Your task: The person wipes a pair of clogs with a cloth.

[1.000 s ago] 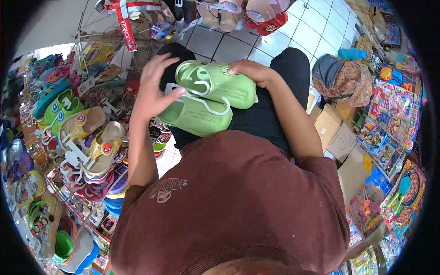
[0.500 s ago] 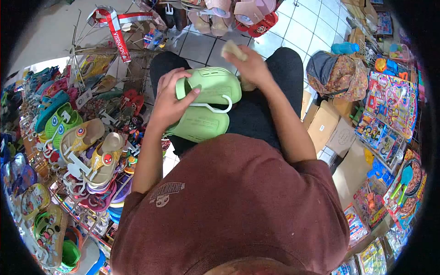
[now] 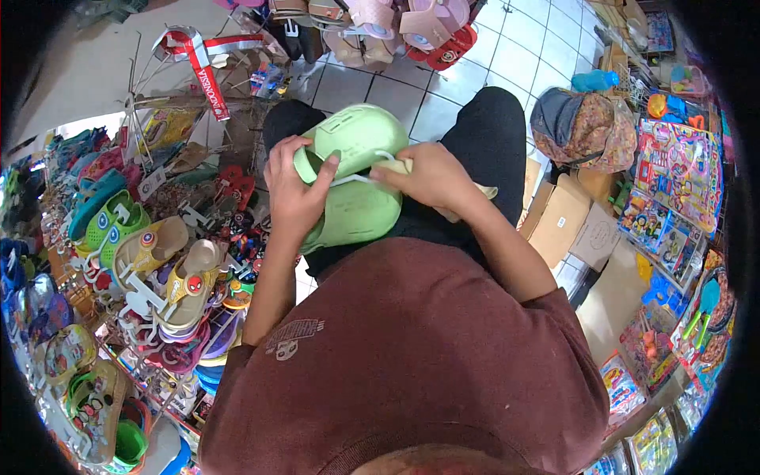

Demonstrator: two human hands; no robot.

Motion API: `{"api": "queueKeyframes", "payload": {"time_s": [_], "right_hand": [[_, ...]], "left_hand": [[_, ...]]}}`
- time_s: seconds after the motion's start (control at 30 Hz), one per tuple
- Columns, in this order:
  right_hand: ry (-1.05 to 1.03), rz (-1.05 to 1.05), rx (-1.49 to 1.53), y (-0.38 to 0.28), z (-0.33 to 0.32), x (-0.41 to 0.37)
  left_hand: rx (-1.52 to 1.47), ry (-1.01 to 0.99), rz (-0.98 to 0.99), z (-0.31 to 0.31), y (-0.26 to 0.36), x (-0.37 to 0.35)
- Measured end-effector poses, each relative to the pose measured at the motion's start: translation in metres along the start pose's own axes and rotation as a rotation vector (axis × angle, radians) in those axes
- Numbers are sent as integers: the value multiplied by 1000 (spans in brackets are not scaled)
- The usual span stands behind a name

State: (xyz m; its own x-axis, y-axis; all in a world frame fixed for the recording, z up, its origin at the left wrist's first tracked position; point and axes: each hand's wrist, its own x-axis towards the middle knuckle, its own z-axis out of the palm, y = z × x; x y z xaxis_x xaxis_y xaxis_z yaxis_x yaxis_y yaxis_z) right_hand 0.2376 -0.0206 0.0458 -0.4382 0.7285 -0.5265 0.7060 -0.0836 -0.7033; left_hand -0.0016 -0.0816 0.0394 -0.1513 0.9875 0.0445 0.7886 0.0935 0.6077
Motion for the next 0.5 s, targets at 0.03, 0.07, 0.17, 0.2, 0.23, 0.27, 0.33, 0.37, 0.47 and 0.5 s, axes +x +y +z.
{"api": "queueKeyframes", "payload": {"time_s": [0.03, 0.07, 0.17, 0.2, 0.23, 0.27, 0.33, 0.37, 0.47, 0.5], "right_hand": [[57, -19, 8, 1, 2, 5], [86, -57, 40, 1, 1, 6], [74, -239, 66, -6, -12, 14], [85, -359, 31, -11, -18, 17], [97, -479, -7, -16, -23, 20], [108, -597, -45, -21, -28, 21], [44, -728, -152, -46, -53, 16], [9, -775, -181, -59, -65, 14], [-7, -908, -290, -95, -96, 8], [48, -958, -333, -102, -100, 6]], "left_hand": [[2, -17, -53, -3, 3, -1], [6, -31, -107, -8, 8, -1], [-18, -84, -210, -31, 17, 4], [-33, -106, -235, -38, 16, 5], [57, -56, -27, -45, 12, 8], [63, -58, 73, -50, 15, 10], [78, -62, 271, -72, 42, 23], [78, -35, 358, -79, 48, 28], [57, 57, 589, -96, 64, 52], [36, 92, 643, -102, 71, 60]]}}
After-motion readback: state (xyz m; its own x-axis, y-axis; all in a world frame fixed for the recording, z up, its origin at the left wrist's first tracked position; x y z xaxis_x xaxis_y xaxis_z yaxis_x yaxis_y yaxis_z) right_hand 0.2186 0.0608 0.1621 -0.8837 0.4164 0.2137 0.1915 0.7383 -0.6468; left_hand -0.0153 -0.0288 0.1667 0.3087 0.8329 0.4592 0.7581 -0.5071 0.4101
